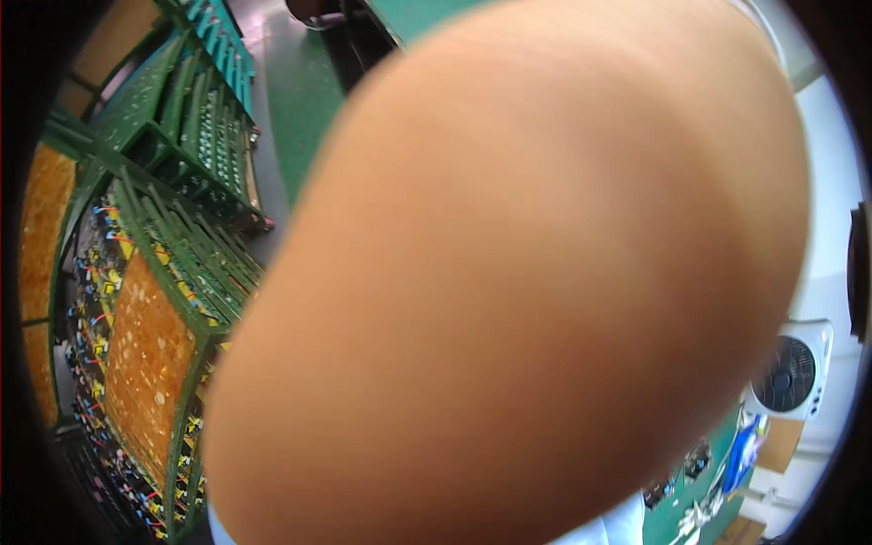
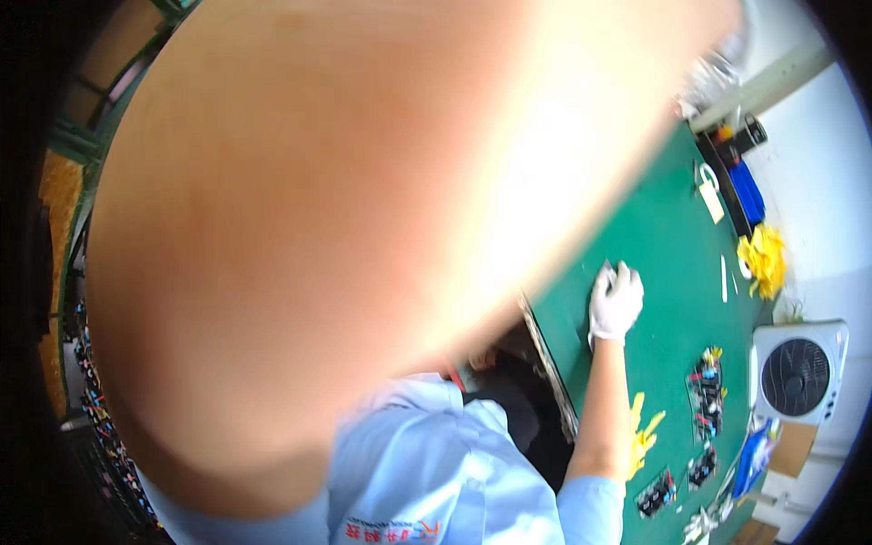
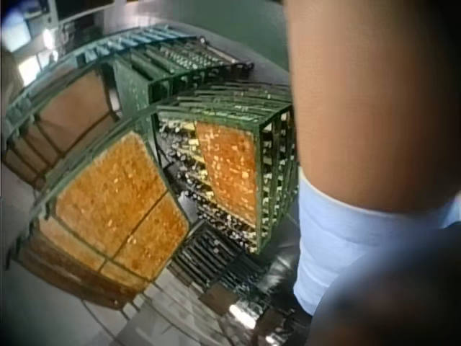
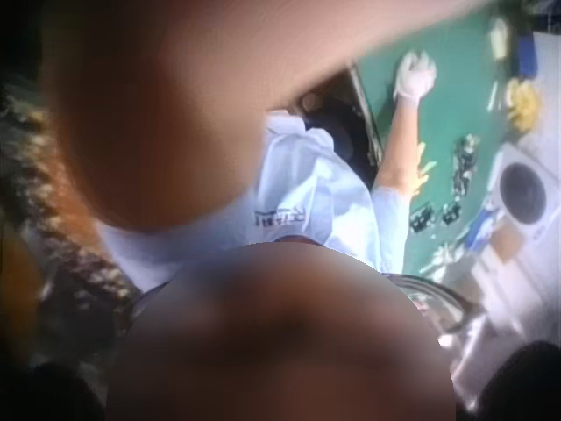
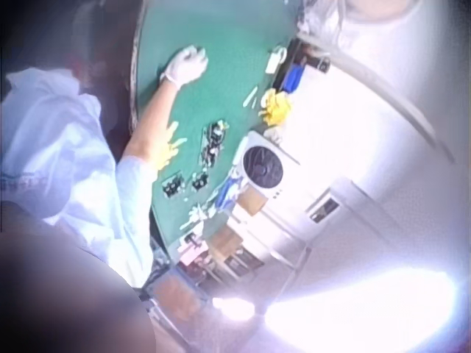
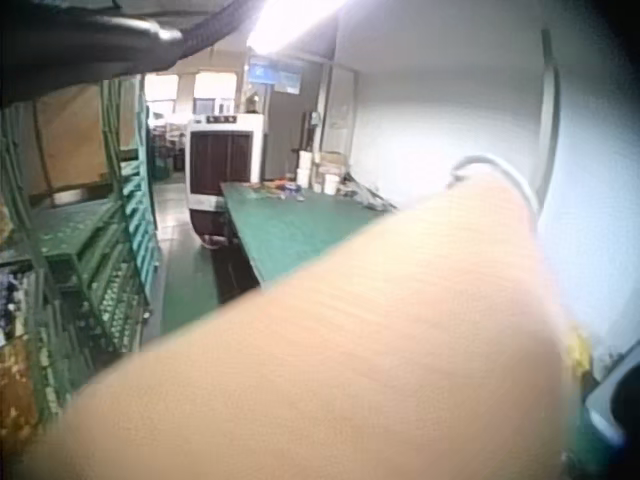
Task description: Assembling and inspecting electronic components on printed circuit boards.
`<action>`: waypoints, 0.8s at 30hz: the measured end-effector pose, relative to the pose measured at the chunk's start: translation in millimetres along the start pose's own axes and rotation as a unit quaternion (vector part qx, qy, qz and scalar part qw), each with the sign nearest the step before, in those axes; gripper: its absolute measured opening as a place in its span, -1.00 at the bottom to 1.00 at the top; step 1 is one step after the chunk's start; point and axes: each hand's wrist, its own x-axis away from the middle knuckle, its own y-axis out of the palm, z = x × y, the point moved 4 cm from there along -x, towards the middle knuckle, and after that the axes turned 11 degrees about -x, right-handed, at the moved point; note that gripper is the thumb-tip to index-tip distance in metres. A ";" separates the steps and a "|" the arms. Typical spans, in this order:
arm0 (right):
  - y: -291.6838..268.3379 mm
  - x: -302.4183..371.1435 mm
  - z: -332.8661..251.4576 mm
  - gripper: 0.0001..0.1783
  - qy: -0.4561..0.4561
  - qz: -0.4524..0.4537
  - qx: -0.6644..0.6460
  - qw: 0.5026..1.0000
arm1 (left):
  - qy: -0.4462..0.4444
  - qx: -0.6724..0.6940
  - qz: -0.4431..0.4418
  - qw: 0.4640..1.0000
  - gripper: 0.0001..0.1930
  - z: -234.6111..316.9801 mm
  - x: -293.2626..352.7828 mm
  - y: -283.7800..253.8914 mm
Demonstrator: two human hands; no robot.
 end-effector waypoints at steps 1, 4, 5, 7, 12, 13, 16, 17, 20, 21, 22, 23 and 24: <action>3.7 3.3 2.4 -0.54 -0.028 0.021 -0.021 0.999 | -0.001 0.013 -0.016 1.000 -0.51 1.4 2.7 8.2; 5.1 3.3 6.9 -0.53 -0.006 0.014 0.011 1.000 | -0.024 0.033 -0.079 0.996 -0.50 -14.6 24.4 41.1; 5.5 -0.2 8.4 -0.53 -0.012 0.026 0.007 1.000 | -0.037 0.031 -0.098 0.994 -0.50 -24.7 31.4 47.2; 8.3 -1.0 13.1 -0.52 -0.011 0.007 0.006 1.000 | -0.068 0.032 -0.143 0.987 -0.49 -47.5 52.5 63.1; 10.9 -4.9 23.3 -0.51 -0.008 -0.001 0.029 1.000 | -0.095 0.062 -0.162 0.980 -0.47 -70.2 94.1 151.1; 12.3 -7.2 23.4 -0.49 -0.009 -0.006 0.022 1.000 | -0.094 0.064 -0.201 0.973 -0.43 -72.2 101.4 167.8; 13.9 -9.7 22.5 -0.47 -0.007 -0.021 0.016 1.000 | -0.133 0.123 -0.194 0.964 -0.42 -75.1 119.3 204.9; 14.9 -10.0 22.1 -0.46 0.003 -0.026 0.010 1.000 | -0.170 0.167 -0.220 0.946 -0.39 -76.8 123.5 215.9; 16.7 -12.7 19.3 -0.46 -0.007 -0.038 0.020 0.999 | -0.245 0.293 -0.075 0.921 -0.34 -77.7 135.2 260.5; 15.3 -11.6 19.4 -0.46 0.003 -0.045 0.027 0.999 | -0.320 0.354 0.012 0.879 -0.35 -66.6 138.6 267.7; 15.9 -9.9 18.7 -0.46 -0.015 -0.041 0.035 0.998 | -0.384 0.270 0.011 0.883 -0.35 -48.1 135.7 268.2; 18.2 -7.9 15.9 -0.46 -0.025 -0.044 0.036 0.998 | -0.446 0.184 0.007 0.876 -0.36 -29.6 130.4 262.0; 14.7 -6.8 19.4 -0.47 -0.021 -0.048 0.038 0.998 | -0.419 0.161 -0.023 0.893 -0.36 -9.5 118.8 248.7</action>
